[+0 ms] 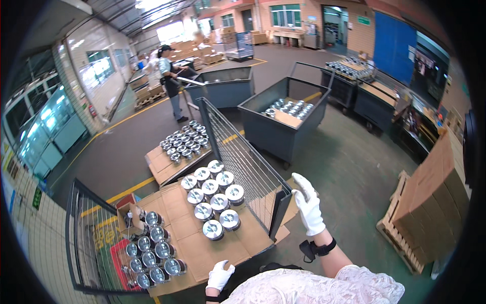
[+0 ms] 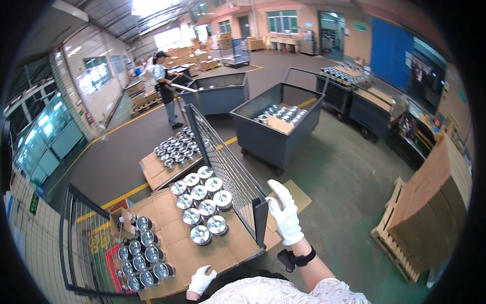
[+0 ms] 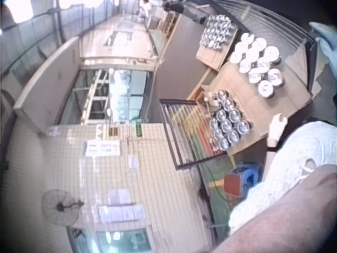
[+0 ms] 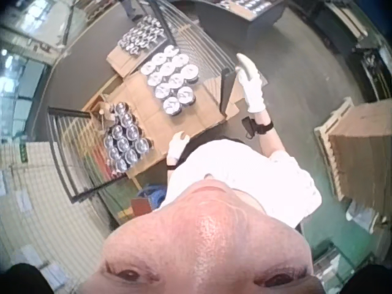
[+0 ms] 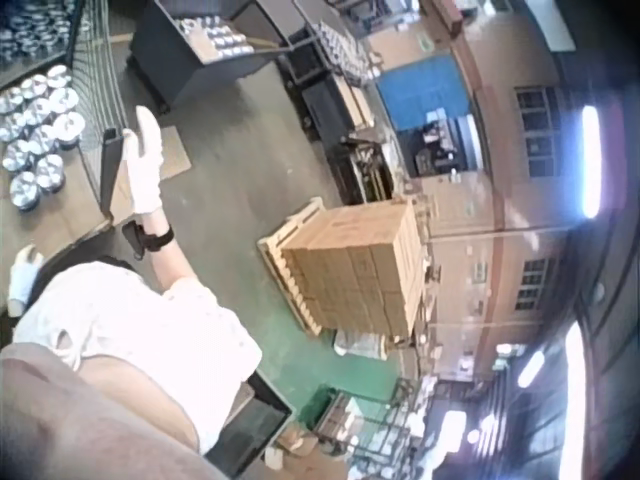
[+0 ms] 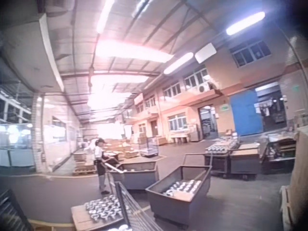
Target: Inspecting and marking metal engine pistons on a fabrication floor.
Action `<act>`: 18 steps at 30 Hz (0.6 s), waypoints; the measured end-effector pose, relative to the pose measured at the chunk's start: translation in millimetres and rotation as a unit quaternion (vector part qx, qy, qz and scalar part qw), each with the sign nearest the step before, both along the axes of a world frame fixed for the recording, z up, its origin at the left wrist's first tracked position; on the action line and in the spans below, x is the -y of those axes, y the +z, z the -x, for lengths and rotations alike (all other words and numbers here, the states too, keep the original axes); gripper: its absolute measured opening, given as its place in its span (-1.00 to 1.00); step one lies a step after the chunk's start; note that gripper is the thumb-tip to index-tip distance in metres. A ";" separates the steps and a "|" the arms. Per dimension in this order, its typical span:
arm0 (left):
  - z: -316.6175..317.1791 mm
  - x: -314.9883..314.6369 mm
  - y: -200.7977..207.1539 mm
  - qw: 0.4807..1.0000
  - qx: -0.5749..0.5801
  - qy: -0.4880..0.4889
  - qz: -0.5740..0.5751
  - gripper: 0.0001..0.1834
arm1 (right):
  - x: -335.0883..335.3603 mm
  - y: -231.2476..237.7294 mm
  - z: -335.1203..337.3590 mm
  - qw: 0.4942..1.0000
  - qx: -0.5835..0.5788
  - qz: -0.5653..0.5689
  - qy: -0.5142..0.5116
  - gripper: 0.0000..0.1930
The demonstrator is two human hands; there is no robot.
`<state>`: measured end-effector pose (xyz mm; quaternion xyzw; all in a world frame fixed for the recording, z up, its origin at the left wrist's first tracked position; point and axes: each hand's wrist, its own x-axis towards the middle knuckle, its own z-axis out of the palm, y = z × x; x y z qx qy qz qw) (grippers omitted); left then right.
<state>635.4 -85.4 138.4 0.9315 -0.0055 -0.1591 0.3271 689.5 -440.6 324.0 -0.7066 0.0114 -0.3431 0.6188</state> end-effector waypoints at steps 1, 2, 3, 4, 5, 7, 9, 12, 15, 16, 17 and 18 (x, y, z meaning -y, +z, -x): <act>6.5 -1.7 -2.4 1.000 -0.002 0.011 -0.012 -0.38 | -0.9 -1.6 -6.8 0.999 0.005 0.032 0.009 -0.58; 14.0 -6.3 -1.2 0.999 -0.014 0.034 -0.013 -0.37 | -1.4 -3.9 -13.5 0.992 0.002 0.123 -0.005 -0.55; 20.4 -9.1 0.1 0.999 -0.014 0.047 -0.014 -0.37 | -5.9 -4.1 -19.9 0.992 0.025 0.125 0.006 -0.56; 26.8 -11.0 2.3 0.997 -0.042 0.063 -0.033 -0.37 | -9.6 -0.6 -21.3 0.993 0.016 0.119 0.014 -0.58; 31.3 -15.2 4.8 0.993 -0.069 0.078 -0.052 -0.37 | -13.8 3.4 -22.4 0.994 0.008 0.111 0.020 -0.60; 41.5 -26.5 -2.2 0.990 -0.092 0.100 -0.045 -0.36 | -15.9 -2.9 -26.1 0.996 0.013 0.078 0.031 -0.61; 49.9 -29.1 -5.5 0.988 -0.086 0.112 -0.067 -0.36 | -15.6 -5.2 -28.8 0.998 0.014 0.047 0.035 -0.61; 51.1 -28.4 -6.1 0.986 -0.103 0.118 -0.065 -0.35 | -20.9 -7.8 -31.2 0.999 0.030 0.019 -0.004 -0.66; 45.4 -22.2 -4.3 0.986 -0.117 0.108 -0.050 -0.35 | -21.5 -8.7 -34.2 0.999 0.035 0.030 -0.016 -0.68; 42.7 -20.2 -3.0 0.987 -0.119 0.101 -0.037 -0.36 | -22.6 -7.5 -34.0 0.999 0.035 0.035 -0.018 -0.69; 38.8 -17.7 -1.6 0.987 -0.121 0.095 -0.038 -0.36 | -21.9 -7.2 -34.5 0.999 0.033 0.036 -0.024 -0.69; 34.8 -15.4 0.1 0.988 -0.123 0.084 -0.039 -0.36 | -21.4 -7.6 -35.1 0.997 0.047 0.048 -0.028 -0.69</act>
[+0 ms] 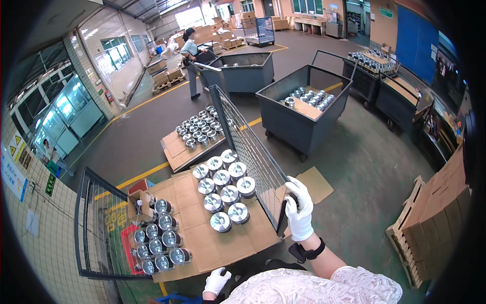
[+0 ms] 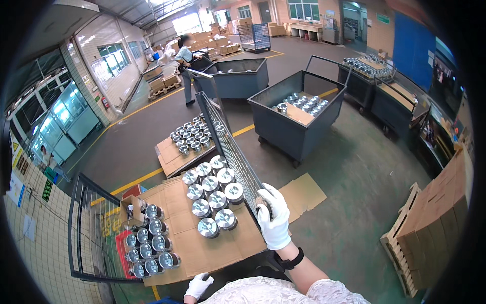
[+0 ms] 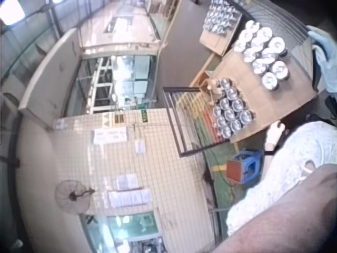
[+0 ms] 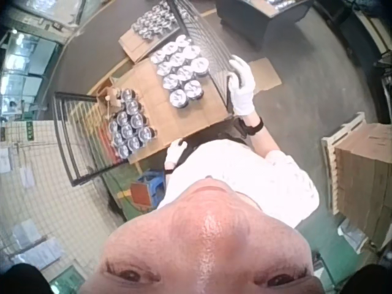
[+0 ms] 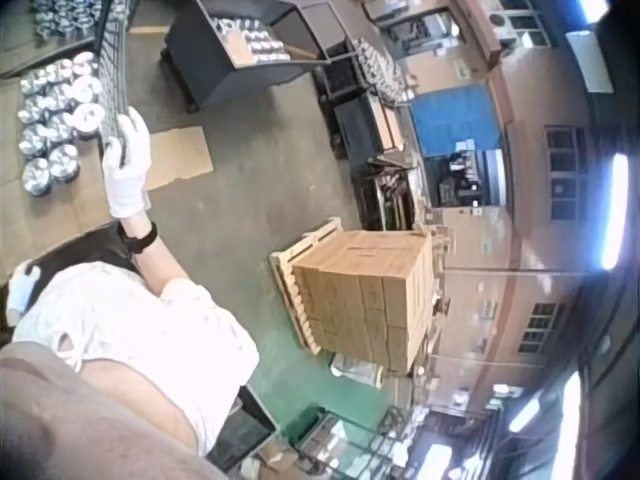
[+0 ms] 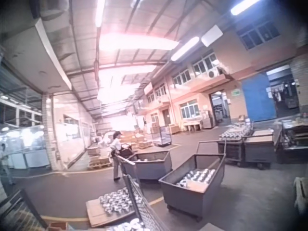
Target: Inspecting and marking metal engine pistons on a fabrication floor.
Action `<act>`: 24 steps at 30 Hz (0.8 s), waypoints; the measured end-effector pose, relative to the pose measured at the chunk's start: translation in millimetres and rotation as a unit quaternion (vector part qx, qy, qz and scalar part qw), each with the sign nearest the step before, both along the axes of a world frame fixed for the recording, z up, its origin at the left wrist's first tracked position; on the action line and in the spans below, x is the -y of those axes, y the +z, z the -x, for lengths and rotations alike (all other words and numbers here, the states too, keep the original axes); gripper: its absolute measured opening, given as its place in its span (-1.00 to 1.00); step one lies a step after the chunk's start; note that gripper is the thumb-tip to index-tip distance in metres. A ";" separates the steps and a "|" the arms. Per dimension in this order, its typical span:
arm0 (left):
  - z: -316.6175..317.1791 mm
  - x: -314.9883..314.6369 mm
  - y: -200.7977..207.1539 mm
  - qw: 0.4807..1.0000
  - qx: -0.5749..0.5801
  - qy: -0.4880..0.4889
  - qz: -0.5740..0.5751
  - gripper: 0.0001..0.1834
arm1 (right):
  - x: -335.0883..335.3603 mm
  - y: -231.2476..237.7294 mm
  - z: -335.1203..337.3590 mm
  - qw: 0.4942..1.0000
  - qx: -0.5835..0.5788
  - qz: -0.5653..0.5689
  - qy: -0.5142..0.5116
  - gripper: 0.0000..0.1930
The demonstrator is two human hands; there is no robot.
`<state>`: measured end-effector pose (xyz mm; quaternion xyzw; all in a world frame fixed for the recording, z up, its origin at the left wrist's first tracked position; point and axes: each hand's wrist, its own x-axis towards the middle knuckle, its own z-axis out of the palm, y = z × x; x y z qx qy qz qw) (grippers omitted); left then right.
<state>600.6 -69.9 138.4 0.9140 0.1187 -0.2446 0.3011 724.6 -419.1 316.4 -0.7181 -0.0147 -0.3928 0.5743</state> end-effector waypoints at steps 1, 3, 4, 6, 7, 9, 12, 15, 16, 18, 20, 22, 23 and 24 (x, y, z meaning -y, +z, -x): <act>-3.7 1.8 1.5 1.000 -0.002 -0.012 0.001 -0.37 | 0.5 -0.9 0.1 1.000 0.014 0.013 -0.003 -0.69; -11.3 3.5 3.8 1.000 0.000 -0.027 0.006 -0.37 | 0.8 -3.8 0.0 1.000 0.008 0.017 -0.012 -0.69; -14.4 4.1 4.9 0.999 0.003 -0.037 0.010 -0.37 | 0.8 -5.0 -0.4 1.000 0.012 0.015 -0.014 -0.69; -18.3 4.0 6.8 0.999 0.008 -0.049 0.006 -0.37 | -1.3 -4.9 0.2 1.000 0.016 0.013 -0.020 -0.69; -19.7 4.2 7.9 0.998 0.014 -0.057 0.002 -0.36 | -2.8 -4.3 0.6 1.000 0.009 -0.009 -0.012 -0.69; -20.0 6.0 13.5 0.998 0.014 -0.056 0.004 -0.36 | -5.8 -2.0 1.4 0.999 0.003 -0.032 -0.007 -0.68; -19.1 0.6 8.0 0.998 0.013 -0.057 0.008 -0.36 | -8.2 -0.5 1.3 0.999 0.008 -0.033 -0.012 -0.67; -15.3 -4.9 3.8 0.998 0.012 -0.053 0.016 -0.37 | -8.5 -5.0 -0.9 0.999 0.023 -0.038 -0.011 -0.66; -13.7 -5.7 3.6 0.999 0.013 -0.048 0.021 -0.39 | -9.3 -3.8 -0.7 0.999 0.027 -0.044 -0.012 -0.65; -11.3 -5.3 8.8 0.999 0.010 -0.039 0.016 -0.38 | -10.9 -3.8 0.5 0.998 0.031 -0.050 -0.017 -0.65; -10.3 -8.4 3.5 0.999 0.007 -0.035 0.010 -0.38 | -11.5 -5.8 1.4 0.996 0.007 -0.087 -0.017 -0.64; -4.6 -18.2 -18.5 1.000 0.016 -0.021 0.016 -0.37 | -12.4 -4.5 1.5 0.996 0.007 -0.083 -0.012 -0.61; -3.6 -17.6 -18.7 0.999 0.017 -0.025 0.016 -0.37 | -12.9 -4.3 1.3 0.997 0.006 -0.079 -0.004 -0.58; -1.3 -16.5 -18.7 1.000 0.016 -0.023 0.008 -0.37 | -13.4 -4.3 0.5 0.997 0.005 -0.079 -0.003 -0.58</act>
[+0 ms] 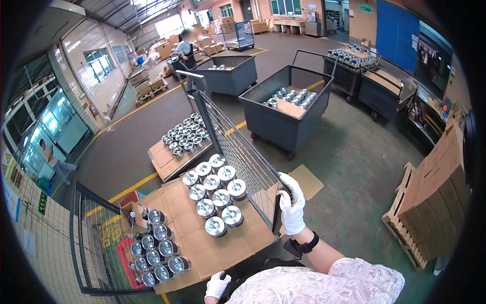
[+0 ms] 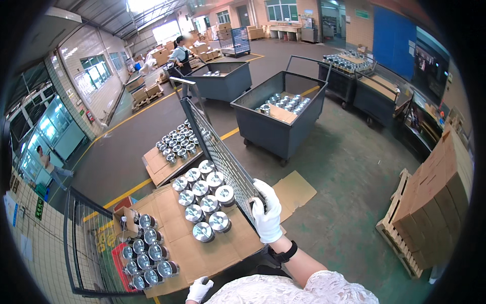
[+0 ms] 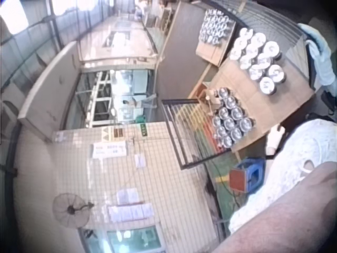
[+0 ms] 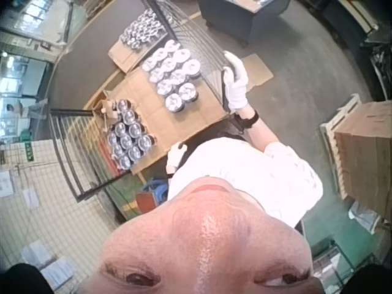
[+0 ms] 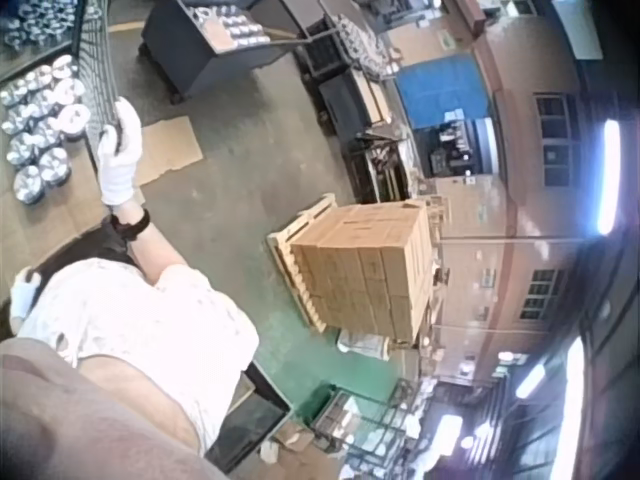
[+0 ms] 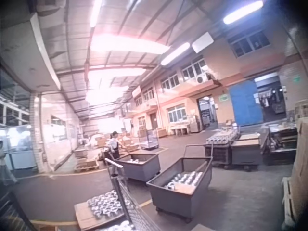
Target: Inspecting and marking metal engine pistons on a fabrication floor.
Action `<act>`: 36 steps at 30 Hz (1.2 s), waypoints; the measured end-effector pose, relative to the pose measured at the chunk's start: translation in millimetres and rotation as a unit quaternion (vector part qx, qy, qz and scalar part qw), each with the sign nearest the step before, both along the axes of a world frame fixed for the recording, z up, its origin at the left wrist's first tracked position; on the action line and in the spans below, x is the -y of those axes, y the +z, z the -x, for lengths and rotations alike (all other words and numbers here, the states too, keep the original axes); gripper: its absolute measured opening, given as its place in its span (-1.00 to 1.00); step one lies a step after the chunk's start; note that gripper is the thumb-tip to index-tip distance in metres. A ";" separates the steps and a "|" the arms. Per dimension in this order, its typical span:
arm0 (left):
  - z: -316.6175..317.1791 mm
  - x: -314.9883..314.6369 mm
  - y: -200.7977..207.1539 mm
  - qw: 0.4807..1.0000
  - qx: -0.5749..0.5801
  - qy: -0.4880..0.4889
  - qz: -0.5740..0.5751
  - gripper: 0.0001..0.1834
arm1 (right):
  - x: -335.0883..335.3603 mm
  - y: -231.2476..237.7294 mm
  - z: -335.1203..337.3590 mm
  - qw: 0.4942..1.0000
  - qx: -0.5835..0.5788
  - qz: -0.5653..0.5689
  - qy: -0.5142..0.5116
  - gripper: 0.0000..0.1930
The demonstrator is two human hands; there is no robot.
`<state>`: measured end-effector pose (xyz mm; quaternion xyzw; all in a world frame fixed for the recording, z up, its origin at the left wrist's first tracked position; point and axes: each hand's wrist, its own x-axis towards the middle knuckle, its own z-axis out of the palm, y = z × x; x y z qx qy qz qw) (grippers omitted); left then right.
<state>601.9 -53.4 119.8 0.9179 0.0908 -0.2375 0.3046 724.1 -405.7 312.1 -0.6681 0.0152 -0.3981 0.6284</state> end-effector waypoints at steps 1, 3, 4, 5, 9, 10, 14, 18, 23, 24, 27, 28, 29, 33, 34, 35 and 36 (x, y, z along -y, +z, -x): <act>1.4 1.3 0.4 1.000 0.000 0.002 -0.009 -0.37 | -0.7 0.6 -0.3 1.000 0.000 0.001 -0.004 -0.58; 1.1 3.8 0.0 1.000 -0.012 0.004 -0.003 -0.36 | -2.0 1.6 0.4 1.000 0.002 -0.012 0.006 -0.59; 0.0 4.7 -1.4 1.000 -0.012 0.002 -0.001 -0.36 | -2.2 3.5 0.7 1.000 0.001 -0.023 0.011 -0.59; -0.2 6.1 -1.4 1.000 -0.013 0.001 0.001 -0.36 | -0.8 3.3 1.3 1.000 0.000 -0.023 0.009 -0.59; -6.0 9.9 -2.5 1.000 -0.003 -0.011 0.010 -0.36 | 1.0 2.6 2.0 1.000 -0.004 -0.007 0.006 -0.58; -7.8 8.7 -6.4 1.000 -0.013 -0.015 0.015 -0.35 | 0.8 2.7 1.8 1.000 -0.005 -0.014 0.007 -0.57; -9.9 7.3 -13.0 0.999 -0.019 -0.013 0.035 -0.35 | 1.3 1.4 0.1 1.000 0.003 0.008 0.004 -0.57; -9.0 11.9 -4.5 0.999 -0.025 -0.012 0.023 -0.34 | 1.1 -0.7 -0.6 1.000 0.005 0.011 -0.003 -0.56; -6.2 12.2 -5.6 0.999 -0.025 -0.007 0.019 -0.34 | 1.9 -3.0 -2.4 0.999 0.013 0.028 -0.018 -0.61; -6.3 13.1 -3.9 1.000 -0.024 -0.006 0.019 -0.34 | 1.6 -3.8 -2.2 1.000 0.013 0.022 -0.016 -0.61; -7.1 14.8 -0.6 0.999 -0.031 -0.008 0.016 -0.34 | 2.9 -6.3 -3.3 1.000 0.016 0.017 -0.014 -0.61; -7.5 14.3 -1.6 0.999 -0.030 -0.013 0.017 -0.34 | 3.4 -7.0 -3.5 1.000 0.019 0.018 -0.013 -0.61; -7.3 13.6 -3.0 0.999 -0.029 -0.016 0.018 -0.34 | 2.9 -6.9 -3.5 1.000 0.019 0.019 -0.012 -0.61; -6.8 8.5 -15.9 0.999 -0.028 -0.023 0.020 -0.34 | 2.5 -8.6 -3.5 1.000 0.011 0.019 -0.010 -0.60; -6.6 8.4 -16.1 0.999 -0.027 -0.023 0.022 -0.34 | 2.8 -9.3 -3.6 1.000 0.012 0.026 -0.010 -0.60; -6.6 9.0 -14.4 0.999 -0.026 -0.022 0.023 -0.34 | 3.1 -9.7 -3.7 1.000 0.012 0.027 -0.009 -0.60; -6.5 9.8 -12.3 0.999 -0.026 -0.021 0.023 -0.34 | 3.4 -9.9 -3.7 0.999 0.013 0.030 -0.010 -0.60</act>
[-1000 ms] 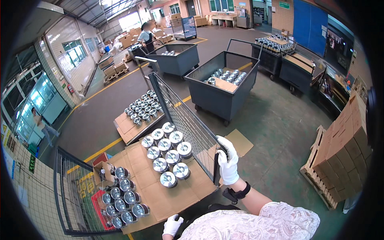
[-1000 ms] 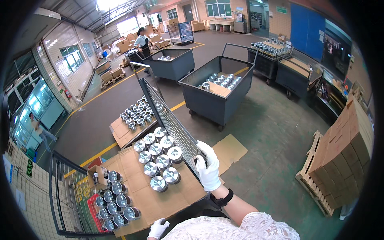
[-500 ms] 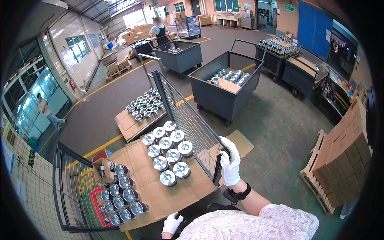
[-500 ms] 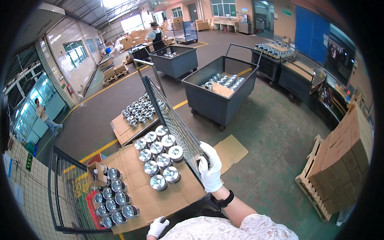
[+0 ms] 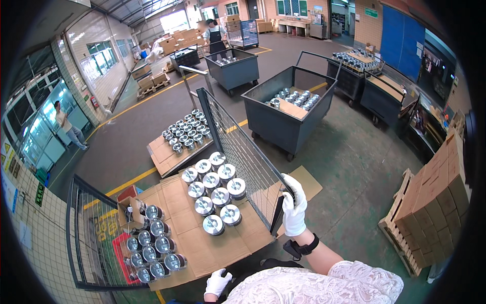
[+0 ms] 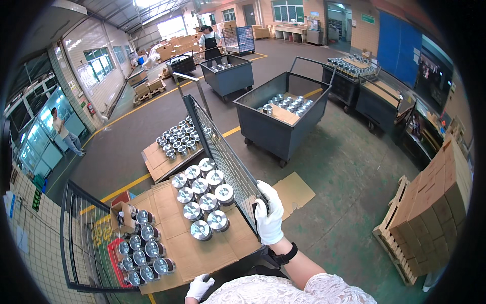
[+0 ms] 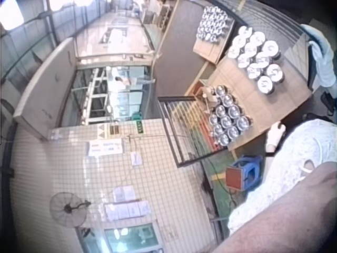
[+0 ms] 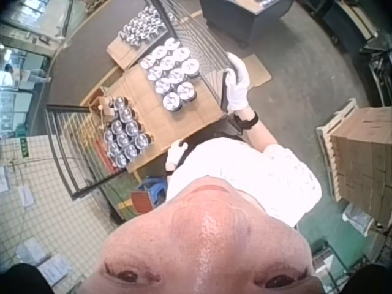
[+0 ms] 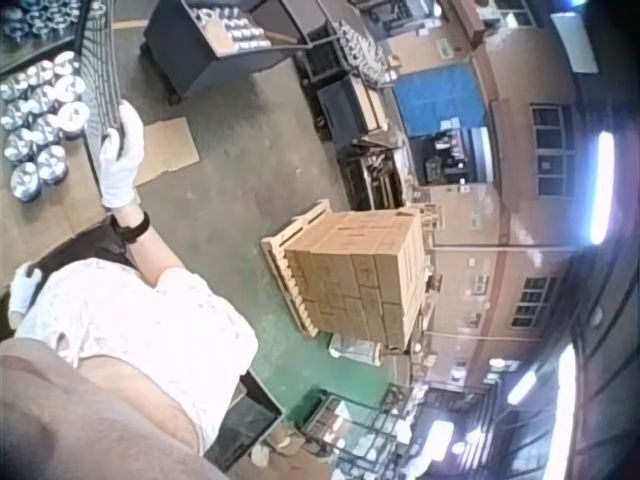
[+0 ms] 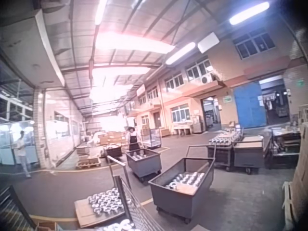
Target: Inspecting and marking metal engine pistons on a fabrication floor.
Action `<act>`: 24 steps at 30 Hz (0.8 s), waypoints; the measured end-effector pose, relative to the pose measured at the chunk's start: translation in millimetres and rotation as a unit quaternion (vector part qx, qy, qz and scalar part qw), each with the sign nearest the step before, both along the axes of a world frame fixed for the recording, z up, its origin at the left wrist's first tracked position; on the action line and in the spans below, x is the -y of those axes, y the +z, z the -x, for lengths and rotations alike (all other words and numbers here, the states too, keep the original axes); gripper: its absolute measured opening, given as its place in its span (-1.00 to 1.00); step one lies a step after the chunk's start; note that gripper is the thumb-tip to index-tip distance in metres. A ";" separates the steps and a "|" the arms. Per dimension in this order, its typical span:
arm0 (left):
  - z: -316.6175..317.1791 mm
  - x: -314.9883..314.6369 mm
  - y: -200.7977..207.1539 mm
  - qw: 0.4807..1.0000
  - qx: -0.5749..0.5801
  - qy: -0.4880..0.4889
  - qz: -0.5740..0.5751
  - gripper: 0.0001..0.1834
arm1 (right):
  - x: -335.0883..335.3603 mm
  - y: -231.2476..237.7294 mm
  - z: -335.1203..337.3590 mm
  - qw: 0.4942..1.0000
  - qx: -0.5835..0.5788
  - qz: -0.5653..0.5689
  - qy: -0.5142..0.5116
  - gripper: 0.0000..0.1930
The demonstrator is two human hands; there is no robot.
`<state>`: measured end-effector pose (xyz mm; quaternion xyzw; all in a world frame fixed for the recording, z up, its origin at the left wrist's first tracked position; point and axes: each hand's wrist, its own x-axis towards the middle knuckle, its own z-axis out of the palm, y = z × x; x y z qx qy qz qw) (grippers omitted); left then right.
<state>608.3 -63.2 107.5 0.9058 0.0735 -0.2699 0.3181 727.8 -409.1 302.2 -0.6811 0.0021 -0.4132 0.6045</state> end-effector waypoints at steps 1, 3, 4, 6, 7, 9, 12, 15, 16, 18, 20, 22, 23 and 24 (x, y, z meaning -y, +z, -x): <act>0.1 1.1 2.7 1.000 0.002 -0.002 -0.003 -0.35 | 0.3 -0.2 0.0 1.000 0.001 0.003 -0.001 -0.60; 0.8 1.8 5.6 1.000 0.004 -0.002 -0.006 -0.35 | 0.2 -0.6 -0.3 1.000 0.003 -0.001 -0.002 -0.61; 1.2 1.9 6.2 1.000 0.004 0.000 -0.008 -0.35 | -0.1 -0.8 -0.6 1.000 0.006 -0.004 -0.004 -0.63; 2.3 1.5 5.3 1.000 0.005 0.001 -0.010 -0.35 | -0.4 -1.0 -0.3 1.000 0.004 -0.011 -0.002 -0.62; 2.3 0.7 3.0 1.000 0.006 -0.001 -0.009 -0.36 | -0.5 -0.9 -0.1 1.000 0.003 -0.018 0.000 -0.62; 2.8 0.7 3.3 1.000 0.007 -0.003 -0.009 -0.36 | -0.9 1.1 0.6 1.000 0.001 -0.021 0.003 -0.62; 3.5 1.1 5.2 1.000 0.012 -0.006 -0.012 -0.36 | 0.5 0.2 -0.3 1.000 0.005 -0.014 0.002 -0.62; 4.9 0.6 4.4 1.000 0.018 -0.006 -0.007 -0.36 | -0.1 1.1 0.2 1.000 0.007 -0.010 0.001 -0.62; 5.4 0.8 4.3 1.000 0.020 -0.004 -0.005 -0.36 | -0.6 1.9 0.7 1.000 0.004 -0.016 0.003 -0.62; 6.3 0.1 4.3 1.000 0.022 -0.002 -0.002 -0.36 | -0.9 3.1 1.1 1.000 0.002 -0.009 0.000 -0.62; 6.1 -0.1 4.9 1.000 0.023 -0.004 -0.006 -0.36 | -1.5 4.5 1.7 1.000 0.000 -0.001 -0.003 -0.62; 6.1 0.0 6.3 1.000 0.022 -0.002 -0.007 -0.37 | -2.9 5.8 2.3 1.000 -0.001 -0.024 0.009 -0.62; 6.4 -0.4 6.8 1.000 0.021 -0.002 -0.010 -0.37 | -3.6 6.2 2.3 1.000 -0.002 -0.024 0.008 -0.62; 7.0 -0.7 6.7 1.000 0.020 -0.003 -0.010 -0.37 | -4.3 6.6 1.8 1.000 0.003 -0.026 0.006 -0.62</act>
